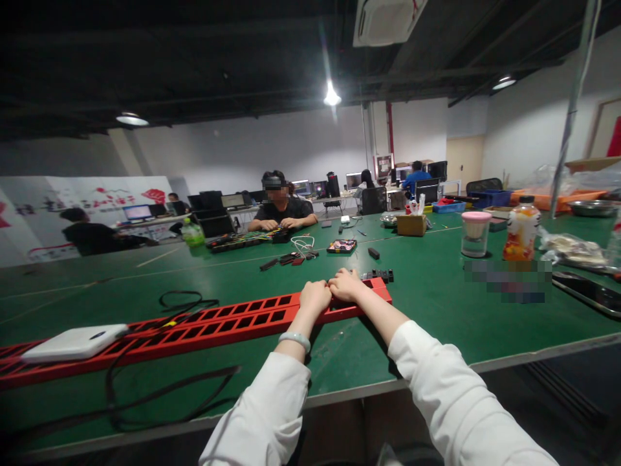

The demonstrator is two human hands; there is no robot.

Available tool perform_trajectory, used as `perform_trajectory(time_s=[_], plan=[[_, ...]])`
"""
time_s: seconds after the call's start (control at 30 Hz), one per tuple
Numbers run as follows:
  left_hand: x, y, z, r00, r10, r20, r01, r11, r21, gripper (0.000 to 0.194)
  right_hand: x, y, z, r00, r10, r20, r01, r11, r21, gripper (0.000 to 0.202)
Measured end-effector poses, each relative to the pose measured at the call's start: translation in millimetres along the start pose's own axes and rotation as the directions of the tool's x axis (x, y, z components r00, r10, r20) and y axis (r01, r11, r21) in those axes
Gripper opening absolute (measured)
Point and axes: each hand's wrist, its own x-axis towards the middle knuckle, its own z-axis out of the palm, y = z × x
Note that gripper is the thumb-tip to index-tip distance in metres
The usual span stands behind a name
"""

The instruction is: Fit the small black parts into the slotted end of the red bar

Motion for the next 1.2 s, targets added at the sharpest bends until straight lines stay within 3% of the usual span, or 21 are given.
perform_trajectory(time_s=[0.13, 0.27, 0.6, 0.9, 1.2], plan=[[0.7, -0.4, 1.9, 1.0, 0.001, -0.024, -0.001, 1.0, -0.001, 0.035, -2.4, -0.2, 0.8, 0.993, 0.002, -0.117, -0.003, 1.0, -0.009, 0.031], [2.7, -1.6, 6.8, 0.999, 0.003, -0.043, -0.003, 1.0, -0.013, 0.035, -2.8, 0.2, 1.5, 0.986, 0.043, -0.163, -0.045, 0.999, -0.009, 0.025], [2.0, -0.2, 7.0, 0.999, 0.002, -0.043, -0.002, 1.0, -0.011, 0.032, -6.0, 0.2, -0.5, 0.988, 0.033, -0.15, -0.03, 0.999, 0.021, 0.027], [3.5, 0.6, 8.1, 1.0, -0.012, -0.025, 0.012, 1.0, -0.006, 0.034, -11.9, -4.9, -10.7, 0.997, 0.069, -0.044, -0.066, 0.997, 0.048, 0.036], [5.6, -0.2, 11.0, 0.999, -0.011, -0.034, 0.01, 1.0, -0.01, 0.033, -8.5, 5.8, 0.5, 0.987, 0.015, -0.163, -0.005, 0.998, 0.063, 0.033]])
